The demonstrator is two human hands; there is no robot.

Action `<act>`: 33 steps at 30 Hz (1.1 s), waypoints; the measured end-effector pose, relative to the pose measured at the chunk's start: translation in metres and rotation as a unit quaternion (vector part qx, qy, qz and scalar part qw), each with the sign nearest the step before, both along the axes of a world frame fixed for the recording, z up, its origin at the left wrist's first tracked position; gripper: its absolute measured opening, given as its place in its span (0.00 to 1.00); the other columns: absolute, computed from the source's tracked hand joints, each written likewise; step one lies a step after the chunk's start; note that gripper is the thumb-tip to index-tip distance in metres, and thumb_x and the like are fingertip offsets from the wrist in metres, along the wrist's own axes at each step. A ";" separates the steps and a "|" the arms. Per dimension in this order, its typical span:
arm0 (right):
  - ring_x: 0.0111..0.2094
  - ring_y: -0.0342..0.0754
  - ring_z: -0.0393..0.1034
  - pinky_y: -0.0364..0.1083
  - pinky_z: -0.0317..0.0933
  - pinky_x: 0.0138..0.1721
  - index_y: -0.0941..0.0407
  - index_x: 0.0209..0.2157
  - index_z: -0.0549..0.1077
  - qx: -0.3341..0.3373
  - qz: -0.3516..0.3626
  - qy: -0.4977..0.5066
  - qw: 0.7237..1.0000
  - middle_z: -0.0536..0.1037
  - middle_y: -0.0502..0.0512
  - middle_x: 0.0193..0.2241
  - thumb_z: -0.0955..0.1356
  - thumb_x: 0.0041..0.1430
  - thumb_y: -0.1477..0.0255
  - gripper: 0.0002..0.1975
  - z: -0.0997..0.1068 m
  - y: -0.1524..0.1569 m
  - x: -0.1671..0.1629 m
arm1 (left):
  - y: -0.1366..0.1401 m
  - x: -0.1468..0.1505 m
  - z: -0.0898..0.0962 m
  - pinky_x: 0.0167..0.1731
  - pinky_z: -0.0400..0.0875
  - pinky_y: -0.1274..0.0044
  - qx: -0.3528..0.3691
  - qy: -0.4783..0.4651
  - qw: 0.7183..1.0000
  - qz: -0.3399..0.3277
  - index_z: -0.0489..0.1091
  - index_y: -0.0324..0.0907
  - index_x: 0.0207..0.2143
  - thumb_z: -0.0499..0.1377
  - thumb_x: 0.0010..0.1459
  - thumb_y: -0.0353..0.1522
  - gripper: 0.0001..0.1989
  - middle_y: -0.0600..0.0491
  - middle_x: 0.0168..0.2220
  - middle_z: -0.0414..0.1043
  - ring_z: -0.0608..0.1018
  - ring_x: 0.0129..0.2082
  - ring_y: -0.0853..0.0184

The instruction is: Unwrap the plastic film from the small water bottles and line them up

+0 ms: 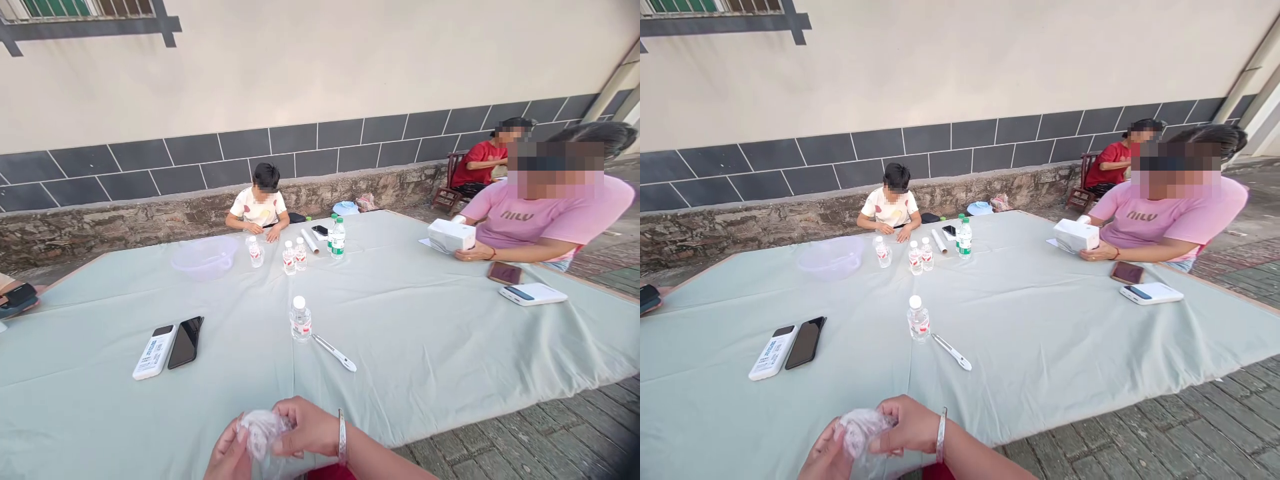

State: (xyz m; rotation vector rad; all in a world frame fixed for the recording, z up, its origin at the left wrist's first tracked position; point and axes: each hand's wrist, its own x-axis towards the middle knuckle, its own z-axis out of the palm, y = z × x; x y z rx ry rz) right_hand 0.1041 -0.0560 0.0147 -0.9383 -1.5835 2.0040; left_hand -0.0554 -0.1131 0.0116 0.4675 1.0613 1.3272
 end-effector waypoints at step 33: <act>0.28 0.42 0.68 0.44 0.61 0.33 0.56 0.48 0.65 0.106 -0.246 -0.150 0.952 0.74 0.51 0.34 0.67 0.49 0.68 0.23 -0.010 0.034 0.033 | 0.021 -0.002 -0.030 0.43 0.72 0.69 -0.001 0.275 0.953 0.128 0.73 0.44 0.35 0.67 0.38 0.44 0.22 0.50 0.36 0.78 0.77 0.40 0.55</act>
